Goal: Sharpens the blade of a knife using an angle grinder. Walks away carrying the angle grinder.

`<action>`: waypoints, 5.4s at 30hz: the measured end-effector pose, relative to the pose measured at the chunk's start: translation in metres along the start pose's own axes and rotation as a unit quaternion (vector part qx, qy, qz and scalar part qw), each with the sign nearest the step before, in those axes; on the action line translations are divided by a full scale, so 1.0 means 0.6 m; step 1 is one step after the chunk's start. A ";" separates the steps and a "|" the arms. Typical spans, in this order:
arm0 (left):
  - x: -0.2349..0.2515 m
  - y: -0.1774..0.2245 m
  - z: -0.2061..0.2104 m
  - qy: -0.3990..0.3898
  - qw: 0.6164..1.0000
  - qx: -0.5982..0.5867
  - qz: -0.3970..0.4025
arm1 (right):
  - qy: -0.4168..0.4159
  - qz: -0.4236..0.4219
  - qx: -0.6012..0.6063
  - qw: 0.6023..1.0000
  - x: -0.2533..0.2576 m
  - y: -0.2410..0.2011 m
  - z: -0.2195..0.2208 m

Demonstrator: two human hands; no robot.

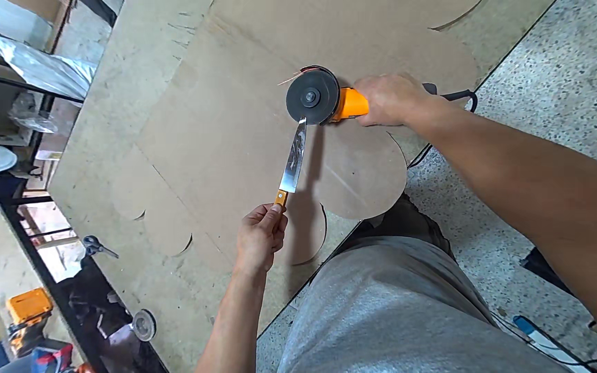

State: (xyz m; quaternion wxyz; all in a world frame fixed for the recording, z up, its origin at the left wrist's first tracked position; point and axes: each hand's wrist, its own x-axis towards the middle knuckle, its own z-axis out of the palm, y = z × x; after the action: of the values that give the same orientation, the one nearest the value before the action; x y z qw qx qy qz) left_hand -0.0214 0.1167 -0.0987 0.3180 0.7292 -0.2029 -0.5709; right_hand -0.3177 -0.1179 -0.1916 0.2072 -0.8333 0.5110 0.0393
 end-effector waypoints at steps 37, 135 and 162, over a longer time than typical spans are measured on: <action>0.196 0.045 0.128 0.079 0.975 0.043 0.201 | -0.003 0.001 -0.005 1.000 0.000 -0.001 0.000; 0.043 -0.017 0.014 0.030 0.991 0.085 0.103 | 0.000 -0.001 0.000 1.000 0.000 -0.003 0.000; 0.004 0.003 -0.006 -0.002 0.996 0.082 0.044 | 0.000 -0.004 0.007 1.000 0.000 0.000 0.002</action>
State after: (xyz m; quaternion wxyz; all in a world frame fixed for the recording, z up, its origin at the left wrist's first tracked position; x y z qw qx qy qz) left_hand -0.0170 0.1147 -0.0986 0.2815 0.7421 -0.2818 -0.5391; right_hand -0.3177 -0.1173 -0.1928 0.2133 -0.8337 0.5081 0.0350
